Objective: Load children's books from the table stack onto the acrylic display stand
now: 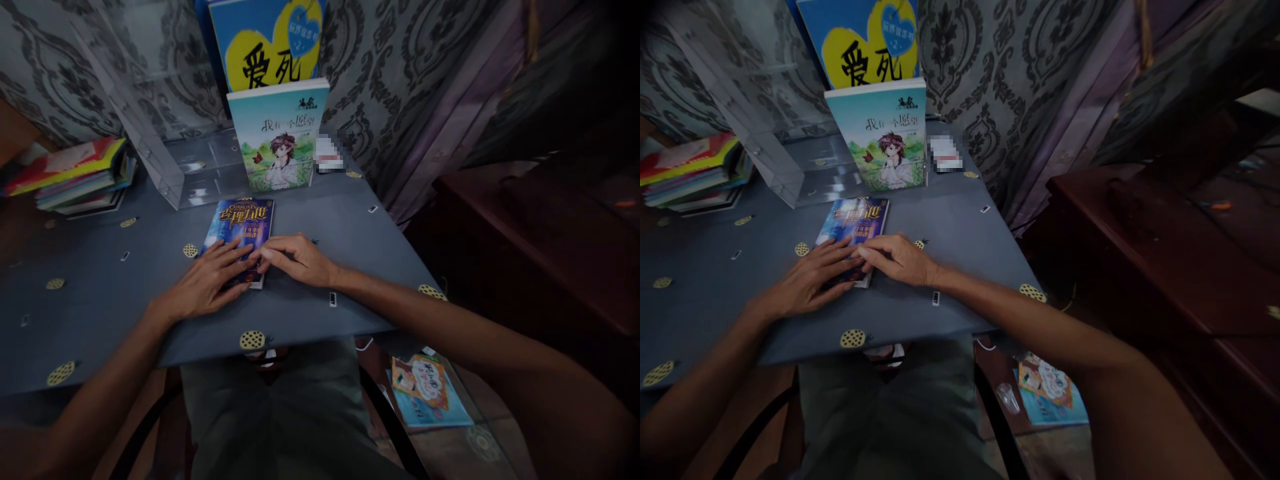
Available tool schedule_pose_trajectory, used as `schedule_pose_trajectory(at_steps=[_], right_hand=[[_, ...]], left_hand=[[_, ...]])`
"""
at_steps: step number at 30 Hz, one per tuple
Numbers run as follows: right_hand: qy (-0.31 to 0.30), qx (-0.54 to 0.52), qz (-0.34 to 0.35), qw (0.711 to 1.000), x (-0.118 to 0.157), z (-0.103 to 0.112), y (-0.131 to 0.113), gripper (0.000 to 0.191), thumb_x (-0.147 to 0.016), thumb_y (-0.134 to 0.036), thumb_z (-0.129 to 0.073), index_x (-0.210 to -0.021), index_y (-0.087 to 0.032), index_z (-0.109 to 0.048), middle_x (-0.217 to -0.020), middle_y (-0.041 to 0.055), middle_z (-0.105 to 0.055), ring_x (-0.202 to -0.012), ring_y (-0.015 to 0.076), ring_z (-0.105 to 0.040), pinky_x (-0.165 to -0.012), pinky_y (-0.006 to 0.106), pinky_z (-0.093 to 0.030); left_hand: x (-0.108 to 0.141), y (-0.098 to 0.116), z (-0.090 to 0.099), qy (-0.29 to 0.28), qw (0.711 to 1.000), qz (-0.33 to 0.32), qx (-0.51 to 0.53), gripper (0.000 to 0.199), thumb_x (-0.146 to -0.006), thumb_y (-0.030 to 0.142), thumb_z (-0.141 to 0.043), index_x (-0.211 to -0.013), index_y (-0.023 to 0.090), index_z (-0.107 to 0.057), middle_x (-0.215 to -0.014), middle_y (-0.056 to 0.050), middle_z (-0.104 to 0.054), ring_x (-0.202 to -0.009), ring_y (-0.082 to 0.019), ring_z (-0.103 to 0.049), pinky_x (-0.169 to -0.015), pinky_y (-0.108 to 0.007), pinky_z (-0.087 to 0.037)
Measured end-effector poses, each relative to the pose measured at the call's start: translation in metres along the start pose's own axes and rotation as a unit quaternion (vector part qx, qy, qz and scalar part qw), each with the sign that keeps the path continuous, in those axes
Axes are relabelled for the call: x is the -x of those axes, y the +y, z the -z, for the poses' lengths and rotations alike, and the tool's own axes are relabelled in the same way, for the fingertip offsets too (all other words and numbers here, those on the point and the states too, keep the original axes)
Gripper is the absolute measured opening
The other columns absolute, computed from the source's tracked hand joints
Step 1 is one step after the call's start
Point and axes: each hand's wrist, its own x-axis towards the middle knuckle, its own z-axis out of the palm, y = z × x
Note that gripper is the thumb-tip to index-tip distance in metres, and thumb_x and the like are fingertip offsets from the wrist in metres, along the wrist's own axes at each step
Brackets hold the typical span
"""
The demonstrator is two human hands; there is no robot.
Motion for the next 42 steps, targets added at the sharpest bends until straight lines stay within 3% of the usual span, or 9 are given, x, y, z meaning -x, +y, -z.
schedule_pose_trajectory(at_steps=[7,11,15,25,34,37,42], right_hand=[[-0.035,0.023,0.028,0.999,0.002,-0.003,-0.001,0.036,-0.103,-0.032,-0.043,-0.084,-0.016,-0.069,-0.078,0.0037,-0.073,-0.075,0.0132,-0.068,-0.075,0.025,-0.052],[-0.057,0.055,0.06,0.995,0.004,-0.005,0.001,0.034,-0.103,-0.03,-0.042,-0.093,-0.014,-0.07,-0.08,0.0058,-0.072,-0.08,0.0153,-0.068,-0.077,0.028,-0.052],[-0.075,0.105,0.106,0.986,0.005,-0.008,0.002,0.034,-0.103,-0.029,-0.042,-0.087,-0.015,-0.069,-0.08,0.0065,-0.07,-0.082,0.0169,-0.064,-0.079,0.031,-0.052],[-0.069,0.131,0.141,0.979,0.005,-0.012,0.002,0.031,-0.101,-0.027,-0.047,-0.082,-0.016,-0.068,-0.075,0.0054,-0.071,-0.08,0.0172,-0.063,-0.079,0.031,-0.054],[-0.012,0.228,0.069,0.971,0.002,-0.011,0.012,0.021,-0.1,-0.025,-0.054,-0.101,-0.016,-0.073,-0.097,0.0089,-0.074,-0.094,0.0204,-0.065,-0.089,0.038,-0.053],[-0.023,0.262,0.037,0.964,-0.005,-0.005,0.017,0.023,-0.1,-0.027,-0.054,-0.112,-0.015,-0.07,-0.114,0.0122,-0.073,-0.112,0.0238,-0.062,-0.1,0.044,-0.048],[-0.028,0.316,-0.057,0.947,-0.022,0.002,0.024,0.038,-0.102,-0.033,-0.05,-0.133,-0.015,-0.061,-0.142,0.0168,-0.058,-0.141,0.0269,-0.043,-0.115,0.053,-0.033]], left_hand=[[0.002,-0.003,0.0,0.005,1.0,-0.013,0.005,0.051,-0.099,0.043,-0.046,-0.146,0.026,-0.051,-0.156,-0.008,-0.045,-0.147,-0.03,-0.036,-0.122,-0.057,-0.027],[0.002,-0.002,0.0,0.006,1.0,-0.008,0.006,0.048,-0.099,0.04,-0.045,-0.143,0.025,-0.054,-0.156,-0.008,-0.046,-0.148,-0.029,-0.036,-0.122,-0.056,-0.027],[0.002,-0.002,-0.001,0.011,1.0,-0.007,0.007,0.047,-0.099,0.038,-0.044,-0.143,0.023,-0.054,-0.154,-0.008,-0.048,-0.148,-0.028,-0.036,-0.122,-0.055,-0.028],[0.0,-0.006,-0.01,0.06,0.997,0.031,0.025,0.039,-0.102,0.034,-0.042,-0.136,0.026,-0.059,-0.146,-0.006,-0.058,-0.143,-0.024,-0.043,-0.118,-0.054,-0.034],[0.0,-0.009,-0.015,0.078,0.991,0.108,-0.001,0.047,-0.102,0.042,-0.042,-0.144,0.025,-0.052,-0.152,-0.01,-0.051,-0.145,-0.026,-0.04,-0.119,-0.058,-0.03],[0.0,-0.008,-0.017,0.074,0.99,0.117,-0.008,0.047,-0.102,0.042,-0.041,-0.144,0.025,-0.051,-0.152,-0.01,-0.05,-0.145,-0.027,-0.039,-0.119,-0.059,-0.029],[-0.001,-0.01,-0.021,0.08,0.989,0.127,-0.002,0.047,-0.101,0.043,-0.042,-0.144,0.026,-0.052,-0.153,-0.01,-0.05,-0.145,-0.029,-0.04,-0.117,-0.061,-0.031]])
